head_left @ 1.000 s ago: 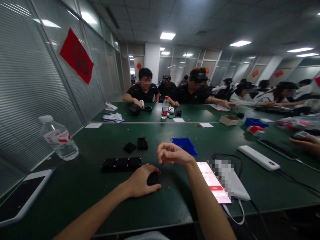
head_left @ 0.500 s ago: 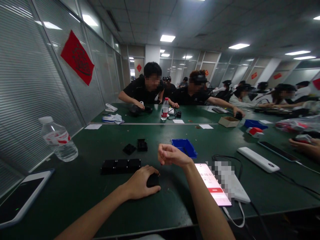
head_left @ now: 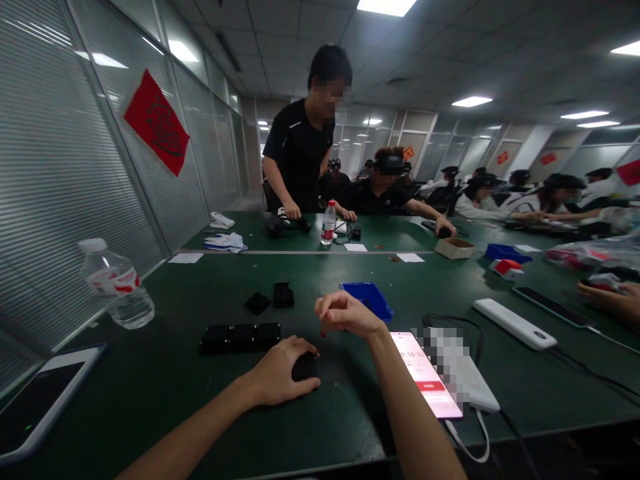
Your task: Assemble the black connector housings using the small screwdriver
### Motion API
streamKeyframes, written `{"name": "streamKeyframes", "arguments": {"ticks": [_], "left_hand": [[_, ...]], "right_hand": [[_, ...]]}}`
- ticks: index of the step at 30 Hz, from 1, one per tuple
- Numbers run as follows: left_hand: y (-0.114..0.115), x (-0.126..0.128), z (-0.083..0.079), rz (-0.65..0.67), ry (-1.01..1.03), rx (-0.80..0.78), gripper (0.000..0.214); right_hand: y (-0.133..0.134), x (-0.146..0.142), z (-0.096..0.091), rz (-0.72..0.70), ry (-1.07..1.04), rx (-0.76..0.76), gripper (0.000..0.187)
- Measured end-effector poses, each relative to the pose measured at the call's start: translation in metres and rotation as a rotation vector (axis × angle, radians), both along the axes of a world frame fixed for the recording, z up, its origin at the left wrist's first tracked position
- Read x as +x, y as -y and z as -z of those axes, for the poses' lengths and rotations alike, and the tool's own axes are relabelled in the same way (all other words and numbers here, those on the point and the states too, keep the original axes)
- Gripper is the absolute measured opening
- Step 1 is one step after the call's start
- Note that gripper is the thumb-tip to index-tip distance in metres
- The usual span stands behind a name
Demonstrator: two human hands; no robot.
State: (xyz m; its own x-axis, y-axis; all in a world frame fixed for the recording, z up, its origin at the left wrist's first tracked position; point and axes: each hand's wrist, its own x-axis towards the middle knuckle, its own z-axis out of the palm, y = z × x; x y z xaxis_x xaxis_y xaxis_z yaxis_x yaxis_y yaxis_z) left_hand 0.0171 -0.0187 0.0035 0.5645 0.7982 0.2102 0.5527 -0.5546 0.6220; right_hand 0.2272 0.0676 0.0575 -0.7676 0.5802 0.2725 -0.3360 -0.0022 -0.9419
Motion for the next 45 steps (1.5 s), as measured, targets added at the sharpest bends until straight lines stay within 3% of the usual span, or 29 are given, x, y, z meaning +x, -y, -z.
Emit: {"name": "streamKeyframes", "arguments": {"ticks": [8, 15, 24, 45], "left_hand": [[0.000, 0.000, 0.001, 0.006, 0.000, 0.000, 0.037], [0.001, 0.000, 0.000, 0.008, 0.011, 0.004, 0.037], [-0.001, -0.001, 0.003, 0.010, 0.008, 0.020, 0.038], [0.001, -0.001, -0.001, 0.013, 0.013, 0.001, 0.038]], "right_hand": [[0.004, 0.000, -0.005, -0.043, 0.027, -0.038, 0.042], [0.007, -0.002, -0.010, -0.094, 0.049, -0.083, 0.040], [0.006, -0.004, -0.007, 0.058, 0.100, -0.152, 0.020], [0.002, -0.001, -0.006, -0.003, 0.015, -0.101, 0.051]]}}
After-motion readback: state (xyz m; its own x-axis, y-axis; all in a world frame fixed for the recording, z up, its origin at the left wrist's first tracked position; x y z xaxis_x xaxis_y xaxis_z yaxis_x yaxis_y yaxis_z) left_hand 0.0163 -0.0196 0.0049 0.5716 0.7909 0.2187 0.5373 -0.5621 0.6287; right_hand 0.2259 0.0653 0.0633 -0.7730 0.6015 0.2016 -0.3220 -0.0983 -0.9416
